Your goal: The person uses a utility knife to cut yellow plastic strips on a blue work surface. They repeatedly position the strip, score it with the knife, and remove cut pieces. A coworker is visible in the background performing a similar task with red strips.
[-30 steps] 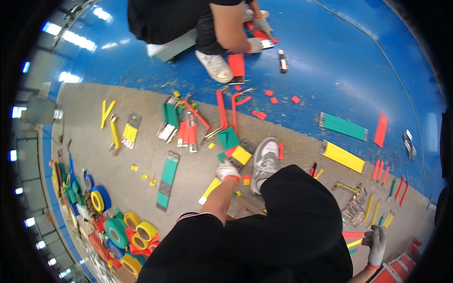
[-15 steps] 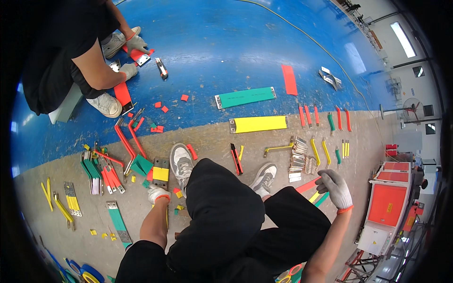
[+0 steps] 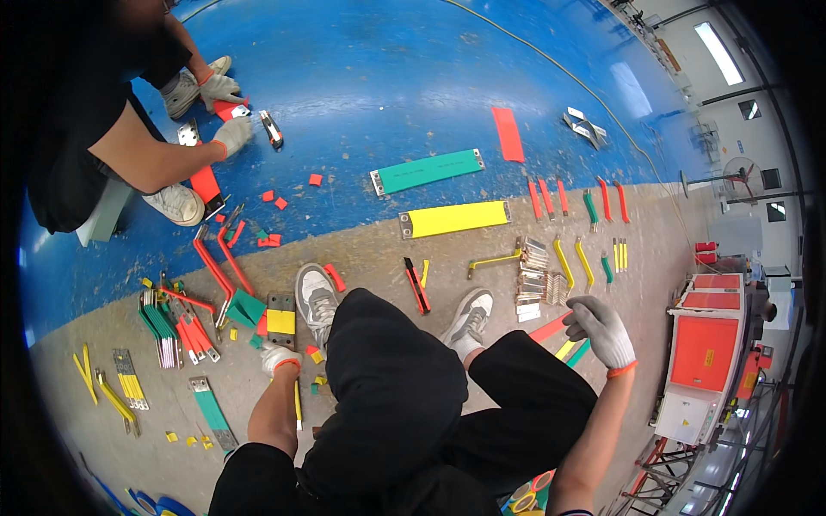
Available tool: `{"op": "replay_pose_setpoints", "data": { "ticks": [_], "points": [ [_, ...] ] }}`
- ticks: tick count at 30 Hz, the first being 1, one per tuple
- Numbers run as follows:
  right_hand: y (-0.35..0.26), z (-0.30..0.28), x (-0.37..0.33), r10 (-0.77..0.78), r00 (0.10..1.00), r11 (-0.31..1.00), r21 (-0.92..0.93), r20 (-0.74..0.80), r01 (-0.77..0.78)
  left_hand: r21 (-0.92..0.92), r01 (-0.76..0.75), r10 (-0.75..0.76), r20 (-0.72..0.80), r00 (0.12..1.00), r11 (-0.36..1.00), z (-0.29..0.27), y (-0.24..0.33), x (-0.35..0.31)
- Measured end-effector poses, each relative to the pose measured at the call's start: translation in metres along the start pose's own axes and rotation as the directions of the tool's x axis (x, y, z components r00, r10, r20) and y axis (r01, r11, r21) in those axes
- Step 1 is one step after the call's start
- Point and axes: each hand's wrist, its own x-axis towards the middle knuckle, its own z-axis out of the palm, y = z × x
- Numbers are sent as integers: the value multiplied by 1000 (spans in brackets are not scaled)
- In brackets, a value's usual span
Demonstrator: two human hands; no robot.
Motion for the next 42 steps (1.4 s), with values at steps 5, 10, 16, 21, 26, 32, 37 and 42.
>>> {"op": "replay_pose_setpoints", "data": {
  "ticks": [5, 10, 16, 21, 26, 32, 37, 42],
  "points": [
    [1, -3, -1, 9, 1000, 1000, 0, -5, -9, 18, -10, 11, -26, 1000, 1000, 1, 3, 1],
    [-2, -1, -3, 28, 999, 1000, 0, -23, -28, -11, 19, -18, 68, 998, 1000, -11, 4, -4],
    [2, -3, -4, 17, 1000, 1000, 1, -9, -17, 4, 27, -27, 28, 999, 1000, -8, 6, -4],
    [3, -2, -3, 23, 1000, 1000, -9, -13, -23, 20, 26, -27, 26, 999, 999, -6, 6, -7],
    [0, -3, -4, 24, 1000, 1000, -13, -13, -24, 33, 25, -26, 37, 999, 999, -4, 6, -2],
    [2, -2, -4, 14, 1000, 1000, -4, -21, -14, 27, 10, -10, 0, 1000, 1000, 3, 2, 3],
    [0, 1, -6, 4, 1000, 1000, -1, -16, -4, -28, 21, -21, 14, 1000, 999, -2, 2, -1],
    [5, -2, -5, -6, 1000, 1000, -7, -15, 6, -11, 1, -1, 5, 1000, 1000, 7, 1, 9]
  ]
}}
